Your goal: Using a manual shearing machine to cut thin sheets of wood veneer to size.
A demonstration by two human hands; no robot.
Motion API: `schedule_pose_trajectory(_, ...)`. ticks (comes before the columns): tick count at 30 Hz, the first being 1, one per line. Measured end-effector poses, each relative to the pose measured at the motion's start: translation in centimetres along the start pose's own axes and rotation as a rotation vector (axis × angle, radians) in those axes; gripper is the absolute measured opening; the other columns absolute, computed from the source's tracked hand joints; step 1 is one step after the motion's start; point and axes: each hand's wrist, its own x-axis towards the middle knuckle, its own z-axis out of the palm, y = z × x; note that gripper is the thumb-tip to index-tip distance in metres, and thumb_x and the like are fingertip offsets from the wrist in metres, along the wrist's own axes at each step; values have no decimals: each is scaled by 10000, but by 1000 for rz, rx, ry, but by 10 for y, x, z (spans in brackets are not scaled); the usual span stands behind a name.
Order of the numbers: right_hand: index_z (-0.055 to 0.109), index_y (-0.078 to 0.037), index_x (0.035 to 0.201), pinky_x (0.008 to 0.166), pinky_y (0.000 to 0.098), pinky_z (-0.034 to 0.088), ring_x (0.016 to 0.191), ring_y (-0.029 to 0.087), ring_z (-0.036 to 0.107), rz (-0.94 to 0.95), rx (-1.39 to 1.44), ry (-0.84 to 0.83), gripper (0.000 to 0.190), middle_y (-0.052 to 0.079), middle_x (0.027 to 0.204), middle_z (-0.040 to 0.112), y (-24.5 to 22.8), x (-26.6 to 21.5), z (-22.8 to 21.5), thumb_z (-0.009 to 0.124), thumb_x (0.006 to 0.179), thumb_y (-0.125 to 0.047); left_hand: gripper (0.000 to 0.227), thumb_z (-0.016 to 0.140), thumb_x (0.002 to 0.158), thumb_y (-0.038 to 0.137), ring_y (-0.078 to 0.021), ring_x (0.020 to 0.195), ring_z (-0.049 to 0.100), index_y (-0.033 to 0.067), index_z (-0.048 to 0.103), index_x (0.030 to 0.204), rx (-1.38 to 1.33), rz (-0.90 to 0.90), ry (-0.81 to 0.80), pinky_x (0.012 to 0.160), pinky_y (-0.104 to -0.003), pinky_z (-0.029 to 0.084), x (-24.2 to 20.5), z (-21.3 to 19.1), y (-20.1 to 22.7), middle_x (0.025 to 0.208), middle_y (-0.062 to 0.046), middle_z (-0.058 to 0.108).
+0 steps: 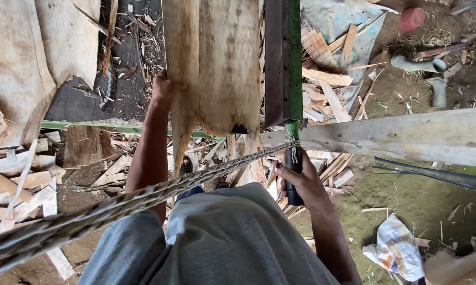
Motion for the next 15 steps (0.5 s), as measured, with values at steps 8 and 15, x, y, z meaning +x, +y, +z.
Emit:
schedule_pose_trajectory(8, 376, -100, 1466, 442, 309, 530, 542, 138, 599, -35, -137, 71, 669, 60, 799, 590, -1, -7, 8, 680, 871, -125, 574, 699, 775, -51, -210, 991, 737, 79, 640, 1331, -173, -10, 8, 948, -389, 613, -29, 12, -18, 1166, -79, 769)
schedule_pose_trajectory(15, 381, -111, 1464, 443, 344, 535, 536, 169, 609, 1, -234, 113, 654, 86, 791, 595, -3, -5, 10, 670, 878, -142, 578, 690, 808, -5, -178, 1003, 737, 133, 644, 1368, -39, -96, 47, 965, -380, 594, -55, 2, -19, 1171, -46, 770)
